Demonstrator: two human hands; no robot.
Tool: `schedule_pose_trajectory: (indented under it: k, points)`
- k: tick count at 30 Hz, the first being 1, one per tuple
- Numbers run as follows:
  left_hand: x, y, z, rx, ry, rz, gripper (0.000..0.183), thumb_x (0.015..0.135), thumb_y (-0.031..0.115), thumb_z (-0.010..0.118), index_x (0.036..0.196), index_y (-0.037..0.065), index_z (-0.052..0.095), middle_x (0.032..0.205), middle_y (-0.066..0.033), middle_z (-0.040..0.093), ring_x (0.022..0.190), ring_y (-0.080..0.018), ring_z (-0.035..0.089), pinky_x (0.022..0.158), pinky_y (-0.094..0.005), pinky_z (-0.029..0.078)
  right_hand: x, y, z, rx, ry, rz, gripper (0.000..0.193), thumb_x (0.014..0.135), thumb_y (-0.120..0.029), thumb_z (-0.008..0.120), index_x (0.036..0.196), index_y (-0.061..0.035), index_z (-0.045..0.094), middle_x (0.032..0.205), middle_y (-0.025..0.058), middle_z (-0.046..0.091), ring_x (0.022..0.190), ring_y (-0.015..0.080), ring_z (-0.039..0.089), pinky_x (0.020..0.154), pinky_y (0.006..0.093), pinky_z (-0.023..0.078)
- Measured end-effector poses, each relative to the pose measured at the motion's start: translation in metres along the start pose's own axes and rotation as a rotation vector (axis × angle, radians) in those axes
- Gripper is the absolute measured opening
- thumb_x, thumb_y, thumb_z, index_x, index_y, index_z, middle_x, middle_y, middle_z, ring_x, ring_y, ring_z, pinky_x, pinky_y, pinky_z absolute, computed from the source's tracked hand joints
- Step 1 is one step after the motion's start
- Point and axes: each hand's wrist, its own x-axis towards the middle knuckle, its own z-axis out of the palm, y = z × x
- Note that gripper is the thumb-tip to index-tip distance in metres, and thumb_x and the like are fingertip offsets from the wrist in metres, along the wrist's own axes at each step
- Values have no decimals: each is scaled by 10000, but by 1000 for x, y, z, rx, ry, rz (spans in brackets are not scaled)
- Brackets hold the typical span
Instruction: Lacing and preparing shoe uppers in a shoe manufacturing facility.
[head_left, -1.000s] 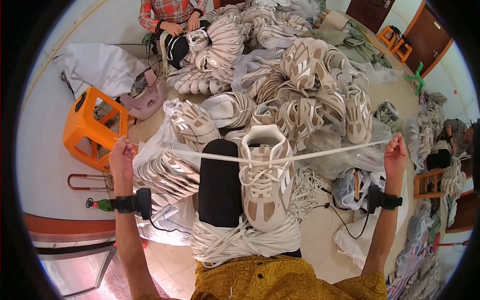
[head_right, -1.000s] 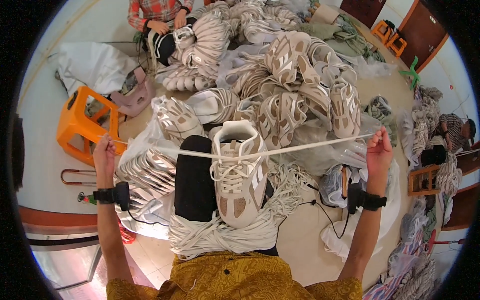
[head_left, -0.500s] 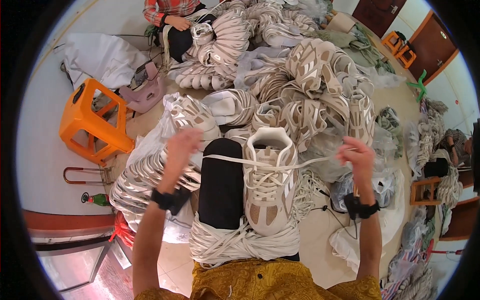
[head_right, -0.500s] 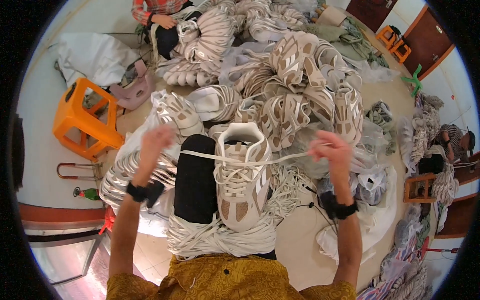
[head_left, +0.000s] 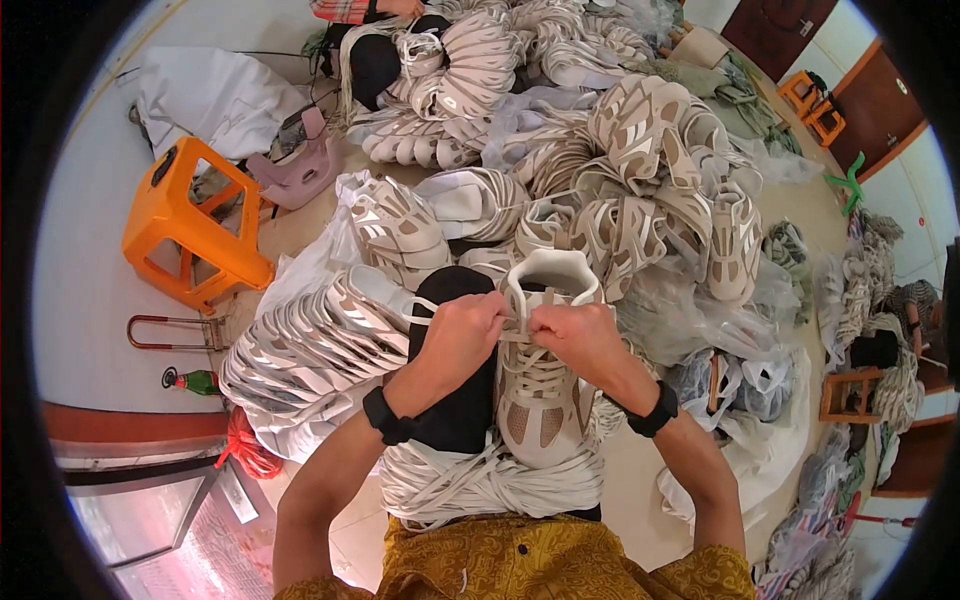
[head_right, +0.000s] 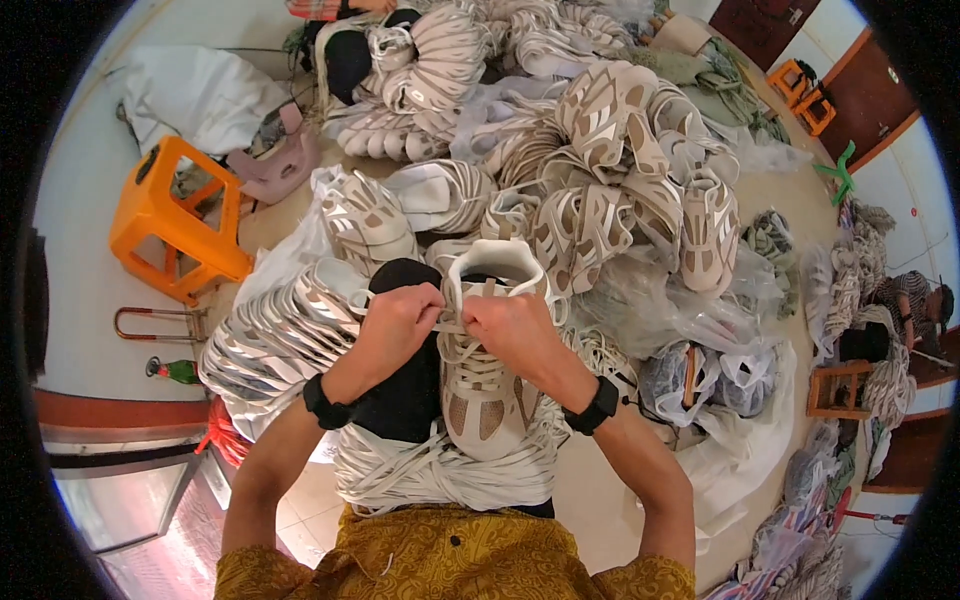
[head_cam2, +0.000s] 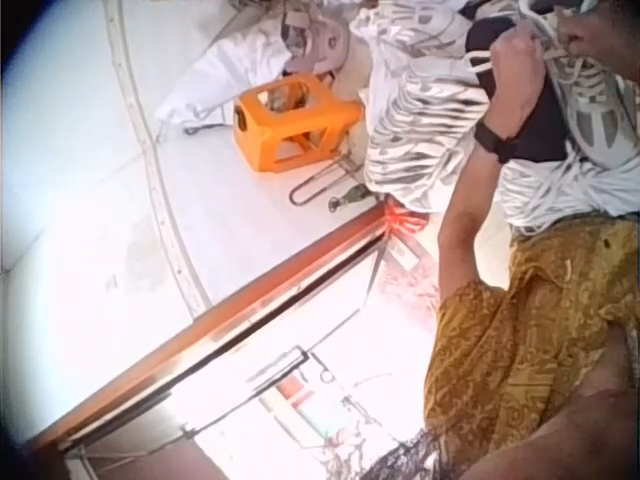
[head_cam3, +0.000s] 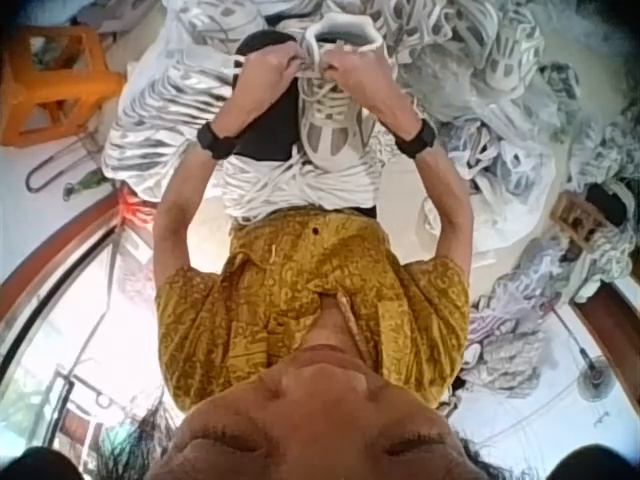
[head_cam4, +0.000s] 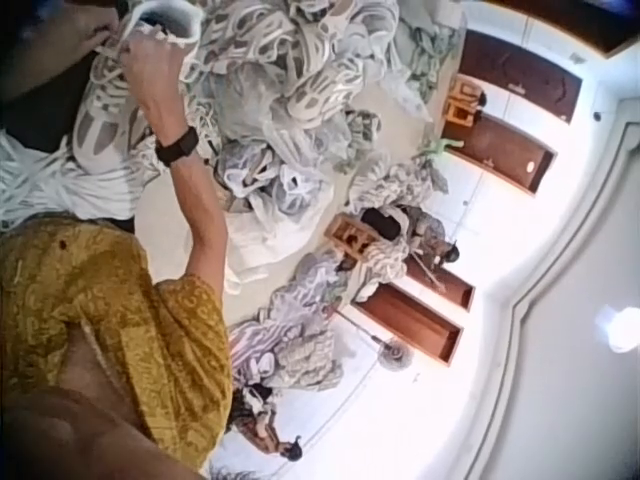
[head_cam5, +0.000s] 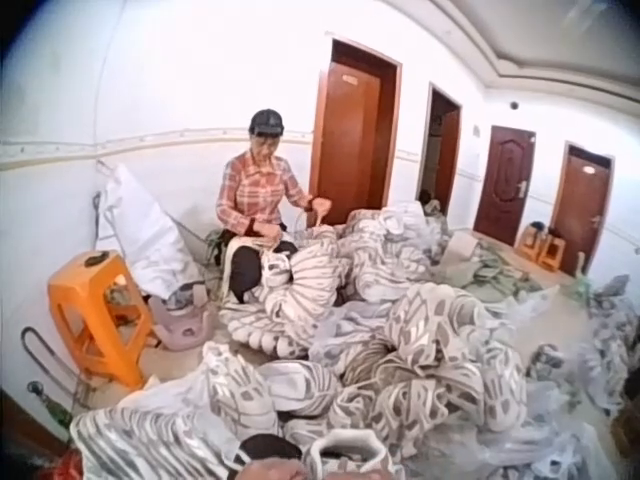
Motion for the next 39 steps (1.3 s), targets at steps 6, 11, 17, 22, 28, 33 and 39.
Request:
schedule_pose_trajectory:
  k: [6,11,17,22,28,33,39]
  points:
    - [-5,11,11,327,57,222,105,662,6,565,734,25,491,624,-91,489,595,-240,515,513,-326,431,-7,-5,-6,149,27,3,28,679,-83,588,689,-66,569,598,85,566,507,228,563,480,312,443]
    - [-1,20,15,528,-13,375,145,631,41,570,744,28,478,634,-61,467,584,-204,483,482,-282,410,-19,3,-29,778,33,482,71,666,-44,609,735,-26,607,664,85,590,539,149,557,508,243,428]
    - [8,30,6,765,-316,404,195,667,121,553,829,12,552,594,-83,512,553,-241,533,520,-384,449,-33,34,-33,116,201,120,45,643,-86,606,639,-52,576,610,37,549,577,181,554,495,293,433]
    - [54,39,-9,519,-651,46,179,685,140,508,726,-11,593,658,-192,603,597,-320,611,541,-415,485,-30,29,-22,-294,239,-79,76,617,-95,577,592,-79,507,571,40,475,567,205,533,494,333,438]
    - [58,46,-3,613,-619,-33,181,672,148,539,626,-15,603,689,-180,612,651,-310,619,579,-425,486,-27,18,-21,-394,196,-153,49,622,-92,549,597,-68,513,587,56,489,595,213,545,501,342,443]
    - [45,46,5,670,-370,648,34,610,107,568,583,91,581,584,-85,508,622,-265,521,555,-369,431,-28,22,-13,-457,200,-171,50,617,-109,548,601,-66,529,595,61,504,603,204,544,503,327,429]
    - [48,49,22,504,-386,188,71,638,138,593,643,67,596,597,-122,562,633,-297,577,538,-393,439,-23,11,-13,-613,150,-214,70,615,-135,548,612,-65,549,596,62,511,573,199,521,487,314,397]
